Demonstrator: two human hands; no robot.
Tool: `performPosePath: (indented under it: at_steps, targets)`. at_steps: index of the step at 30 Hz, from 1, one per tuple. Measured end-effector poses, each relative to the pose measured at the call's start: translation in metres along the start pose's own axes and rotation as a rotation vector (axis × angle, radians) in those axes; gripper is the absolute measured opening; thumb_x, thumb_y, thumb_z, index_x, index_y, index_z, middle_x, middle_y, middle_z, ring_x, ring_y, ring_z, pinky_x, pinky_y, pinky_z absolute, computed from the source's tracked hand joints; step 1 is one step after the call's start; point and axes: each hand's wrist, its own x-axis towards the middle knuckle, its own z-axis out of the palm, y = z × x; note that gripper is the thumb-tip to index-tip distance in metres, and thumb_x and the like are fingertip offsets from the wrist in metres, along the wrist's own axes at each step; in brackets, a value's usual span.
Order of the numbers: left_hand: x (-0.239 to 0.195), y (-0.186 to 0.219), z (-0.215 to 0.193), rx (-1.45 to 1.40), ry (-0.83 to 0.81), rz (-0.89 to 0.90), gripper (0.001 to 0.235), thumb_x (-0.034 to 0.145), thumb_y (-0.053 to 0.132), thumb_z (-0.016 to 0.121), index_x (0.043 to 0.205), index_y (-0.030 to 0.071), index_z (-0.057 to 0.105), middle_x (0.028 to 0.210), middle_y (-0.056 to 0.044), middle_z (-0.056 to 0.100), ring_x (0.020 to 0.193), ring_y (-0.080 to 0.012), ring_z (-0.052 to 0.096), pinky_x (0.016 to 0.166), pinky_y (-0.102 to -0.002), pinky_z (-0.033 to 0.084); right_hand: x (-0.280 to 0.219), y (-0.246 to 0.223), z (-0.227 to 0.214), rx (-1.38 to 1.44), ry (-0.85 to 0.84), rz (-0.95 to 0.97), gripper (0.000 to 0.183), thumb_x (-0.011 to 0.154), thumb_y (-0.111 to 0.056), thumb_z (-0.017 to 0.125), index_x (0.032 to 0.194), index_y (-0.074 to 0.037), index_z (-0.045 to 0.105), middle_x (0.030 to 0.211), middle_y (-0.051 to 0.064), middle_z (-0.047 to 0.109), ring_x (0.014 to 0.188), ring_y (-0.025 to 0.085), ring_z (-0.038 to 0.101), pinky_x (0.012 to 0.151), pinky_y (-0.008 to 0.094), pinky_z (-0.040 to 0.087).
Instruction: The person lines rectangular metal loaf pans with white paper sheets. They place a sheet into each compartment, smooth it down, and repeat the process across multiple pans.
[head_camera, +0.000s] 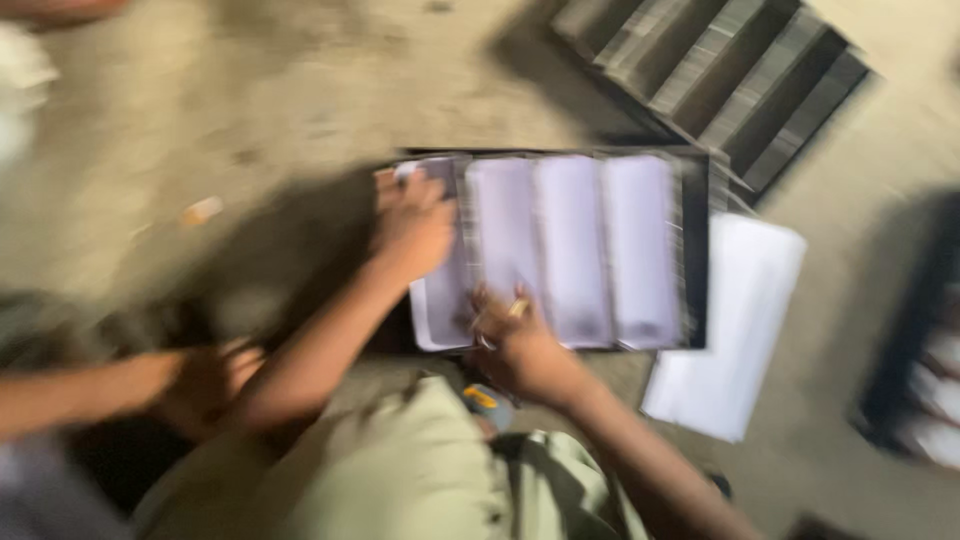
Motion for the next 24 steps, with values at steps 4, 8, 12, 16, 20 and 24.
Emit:
performPosePath:
  at_steps: [4, 8, 12, 16, 20, 24]
  targets:
    - [-0.054, -0.005, -0.006, -0.265, 0.39, 0.098, 0.033, 0.088, 0.005, 0.07, 0.12, -0.003, 0.065, 0.139, -0.026, 0.056, 0.133, -0.0443, 0.05, 0.112, -0.056, 0.039, -0.063, 0.151, -0.083, 0.407, 0.71, 0.443, 0.041, 0.101, 0.011, 0.057, 0.14, 0.0, 0.055, 0.139, 0.016, 0.06, 0.128, 0.024, 0.058, 0.11, 0.033, 0.048]
    - [-0.109, -0.001, 0.02, -0.529, 0.474, -0.212, 0.047, 0.108, 0.01, 0.051, 0.15, -0.01, 0.044, 0.153, -0.034, 0.044, 0.141, -0.0519, 0.044, 0.118, -0.051, 0.035, -0.125, 0.285, -0.136, -0.095, 0.879, 1.004, 0.025, 0.094, -0.007, 0.062, 0.117, 0.002, 0.067, 0.099, 0.013, 0.074, 0.087, 0.023, 0.073, 0.077, 0.034, 0.058]
    - [-0.13, -0.015, 0.069, -0.511, 0.065, -0.84, 0.041, 0.114, 0.026, 0.046, 0.141, -0.002, 0.057, 0.13, -0.031, 0.064, 0.124, -0.0463, 0.061, 0.103, -0.049, 0.05, -0.133, 0.357, -0.133, 0.235, 0.506, 1.48, 0.046, 0.105, -0.035, 0.068, 0.086, 0.007, 0.07, 0.072, 0.017, 0.067, 0.062, 0.026, 0.066, 0.06, 0.039, 0.054]
    - [-0.144, -0.037, 0.103, -0.369, 0.241, -0.557, 0.038, 0.11, 0.022, 0.049, 0.137, -0.005, 0.057, 0.13, -0.032, 0.064, 0.119, -0.0492, 0.061, 0.099, -0.051, 0.051, -0.129, 0.37, -0.137, 0.088, 0.244, 1.452, 0.046, 0.101, -0.036, 0.07, 0.084, 0.006, 0.071, 0.069, 0.02, 0.066, 0.059, 0.031, 0.066, 0.059, 0.042, 0.053]
    - [-0.116, -0.042, 0.103, -0.356, 0.308, -0.442, 0.04, 0.109, 0.023, 0.049, 0.138, -0.002, 0.057, 0.131, -0.03, 0.064, 0.123, -0.0457, 0.062, 0.103, -0.048, 0.05, -0.122, 0.342, -0.164, 0.815, 0.87, 1.164, 0.011, 0.094, -0.005, 0.069, 0.094, 0.007, 0.071, 0.088, 0.018, 0.072, 0.071, 0.027, 0.074, 0.066, 0.039, 0.065]
    - [-0.064, -0.039, 0.059, -0.497, 0.459, -0.275, 0.048, 0.112, 0.026, 0.048, 0.15, -0.004, 0.048, 0.152, -0.029, 0.051, 0.144, -0.0431, 0.047, 0.119, -0.049, 0.037, -0.12, 0.281, -0.2, 0.81, 1.253, 0.978, 0.016, 0.091, 0.013, 0.065, 0.082, 0.0, 0.063, 0.08, 0.011, 0.065, 0.072, 0.019, 0.071, 0.065, 0.034, 0.061]
